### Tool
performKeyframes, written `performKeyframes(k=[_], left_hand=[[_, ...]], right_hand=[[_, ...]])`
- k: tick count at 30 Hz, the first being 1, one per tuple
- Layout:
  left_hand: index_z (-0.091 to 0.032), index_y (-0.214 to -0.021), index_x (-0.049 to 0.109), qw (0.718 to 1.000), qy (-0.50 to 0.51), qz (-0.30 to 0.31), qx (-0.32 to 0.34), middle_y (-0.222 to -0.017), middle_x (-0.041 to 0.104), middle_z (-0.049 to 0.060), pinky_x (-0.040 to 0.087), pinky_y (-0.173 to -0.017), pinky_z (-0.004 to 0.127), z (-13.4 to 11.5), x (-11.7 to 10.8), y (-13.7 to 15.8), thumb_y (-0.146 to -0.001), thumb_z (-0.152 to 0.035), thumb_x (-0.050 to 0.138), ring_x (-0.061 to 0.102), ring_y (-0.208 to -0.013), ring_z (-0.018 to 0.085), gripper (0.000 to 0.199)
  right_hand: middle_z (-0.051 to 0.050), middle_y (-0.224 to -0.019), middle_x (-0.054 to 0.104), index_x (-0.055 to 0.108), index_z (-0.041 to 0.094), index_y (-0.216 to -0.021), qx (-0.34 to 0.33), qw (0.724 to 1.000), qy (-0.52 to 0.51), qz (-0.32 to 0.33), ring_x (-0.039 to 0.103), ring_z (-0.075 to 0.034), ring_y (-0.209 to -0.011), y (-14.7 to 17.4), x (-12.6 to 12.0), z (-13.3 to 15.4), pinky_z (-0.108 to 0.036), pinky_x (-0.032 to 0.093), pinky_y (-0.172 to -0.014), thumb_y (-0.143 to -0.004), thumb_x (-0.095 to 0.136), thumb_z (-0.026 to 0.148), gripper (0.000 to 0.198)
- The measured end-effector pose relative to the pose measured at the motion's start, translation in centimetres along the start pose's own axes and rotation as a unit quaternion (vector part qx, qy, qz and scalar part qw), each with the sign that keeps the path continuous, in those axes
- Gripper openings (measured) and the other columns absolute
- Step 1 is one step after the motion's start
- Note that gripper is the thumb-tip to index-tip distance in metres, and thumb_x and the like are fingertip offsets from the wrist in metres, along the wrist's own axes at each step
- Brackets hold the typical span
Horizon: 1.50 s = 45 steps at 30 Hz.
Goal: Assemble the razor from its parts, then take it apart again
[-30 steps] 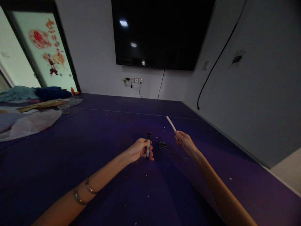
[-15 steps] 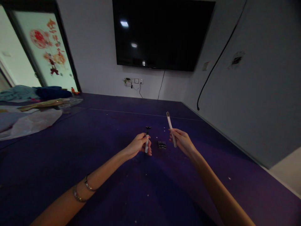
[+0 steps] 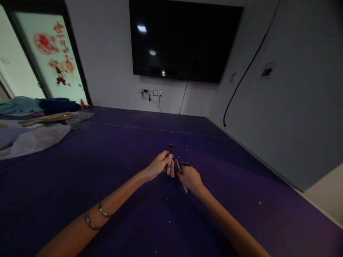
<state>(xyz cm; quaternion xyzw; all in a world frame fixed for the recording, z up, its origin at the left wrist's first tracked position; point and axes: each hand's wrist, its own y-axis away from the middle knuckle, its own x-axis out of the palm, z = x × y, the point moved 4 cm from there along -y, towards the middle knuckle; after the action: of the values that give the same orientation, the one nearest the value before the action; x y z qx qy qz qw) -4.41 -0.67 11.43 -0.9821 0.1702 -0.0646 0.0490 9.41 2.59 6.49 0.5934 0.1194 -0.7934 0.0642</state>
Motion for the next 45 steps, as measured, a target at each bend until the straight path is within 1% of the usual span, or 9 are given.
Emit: performKeyframes(k=[5,14,18,21,25,28,31,37,45], left_hand=[[-0.018,-0.088,0.038,1.0,-0.005,0.002,-0.005,-0.064,0.054,-0.002,0.049,-0.048,0.027,0.3,0.1,0.0,-0.088,-0.031,0.041,0.057,-0.045,0.012,0.014],[-0.018,-0.089,0.038,1.0,-0.013,-0.005,-0.006,-0.062,0.055,-0.002,0.047,-0.047,0.024,0.6,0.3,-0.1,-0.088,-0.034,0.041,0.057,-0.044,0.011,0.016],[-0.018,-0.089,0.037,1.0,-0.023,-0.003,-0.012,-0.063,0.055,-0.002,0.046,-0.047,0.023,0.7,0.2,0.0,-0.089,-0.031,0.039,0.057,-0.044,0.011,0.013],[-0.018,-0.089,0.037,0.999,-0.032,0.002,-0.023,-0.065,0.055,-0.001,0.045,-0.047,0.022,1.2,0.1,-0.1,-0.09,-0.028,0.037,0.058,-0.046,0.011,0.011],[-0.018,-0.089,0.037,0.999,-0.032,0.009,-0.03,-0.067,0.057,0.0,0.046,-0.049,0.024,2.2,-0.1,-0.4,-0.089,-0.029,0.038,0.058,-0.048,0.011,0.011],[-0.018,-0.089,0.037,0.999,-0.028,0.011,-0.038,-0.067,0.056,0.0,0.047,-0.049,0.024,2.9,-0.3,-0.5,-0.09,-0.026,0.036,0.058,-0.049,0.011,0.008],[-0.017,-0.089,0.037,0.999,-0.025,0.015,-0.043,-0.068,0.056,0.001,0.047,-0.05,0.025,3.4,-0.3,-0.6,-0.09,-0.023,0.033,0.058,-0.049,0.011,0.007],[-0.017,-0.088,0.038,0.998,-0.025,0.02,-0.046,-0.069,0.056,0.001,0.047,-0.051,0.026,3.6,-0.3,-0.5,-0.09,-0.023,0.034,0.058,-0.05,0.012,0.007],[-0.017,-0.087,0.039,0.999,-0.02,0.023,-0.045,-0.068,0.056,0.001,0.048,-0.049,0.026,4.1,-0.4,-0.7,-0.089,-0.025,0.036,0.058,-0.049,0.012,0.008]], right_hand=[[-0.017,-0.088,0.068,0.066,0.013,-0.087,0.007,0.999,0.048,0.01,0.066,-0.026,-0.079,0.3,0.8,0.4,-0.031,0.045,-0.065,-0.08,0.042,0.029,0.03],[-0.017,-0.087,0.069,0.068,0.014,-0.087,-0.001,0.999,0.049,0.016,0.066,-0.027,-0.079,0.5,1.3,0.7,-0.033,0.046,-0.067,-0.081,0.042,0.033,0.033],[-0.016,-0.087,0.069,0.069,0.016,-0.087,0.021,0.998,0.057,-0.005,0.065,-0.026,-0.08,-0.4,-0.1,-0.5,-0.032,0.045,-0.068,-0.084,0.038,0.04,0.039],[-0.013,-0.087,0.068,0.068,0.018,-0.088,0.031,0.998,0.054,-0.02,0.065,-0.025,-0.08,-1.9,-1.6,-2.6,-0.03,0.043,-0.065,-0.084,0.039,0.037,0.034],[-0.009,-0.094,0.065,0.066,0.02,-0.092,-0.024,0.999,0.013,-0.022,0.063,-0.019,-0.082,-3.9,-2.2,-5.0,-0.024,0.041,-0.065,-0.084,0.043,0.032,0.028],[-0.007,-0.098,0.062,0.066,0.021,-0.096,-0.087,0.996,-0.017,-0.005,0.06,-0.016,-0.084,-4.7,-1.3,-5.6,-0.023,0.041,-0.068,-0.084,0.044,0.032,0.028],[-0.007,-0.098,0.061,0.066,0.021,-0.099,-0.124,0.992,-0.032,0.003,0.058,-0.016,-0.088,-4.9,-0.4,-5.7,-0.022,0.041,-0.074,-0.084,0.045,0.031,0.028],[-0.006,-0.095,0.059,0.067,0.021,-0.093,-0.151,0.988,-0.042,0.001,0.058,-0.015,-0.086,-5.2,0.0,-5.6,-0.023,0.041,-0.074,-0.082,0.047,0.03,0.025],[-0.006,-0.091,0.058,0.067,0.019,-0.085,-0.151,0.986,-0.076,-0.012,0.058,-0.015,-0.08,-5.8,0.7,-5.9,-0.023,0.042,-0.073,-0.079,0.053,0.025,0.017]])
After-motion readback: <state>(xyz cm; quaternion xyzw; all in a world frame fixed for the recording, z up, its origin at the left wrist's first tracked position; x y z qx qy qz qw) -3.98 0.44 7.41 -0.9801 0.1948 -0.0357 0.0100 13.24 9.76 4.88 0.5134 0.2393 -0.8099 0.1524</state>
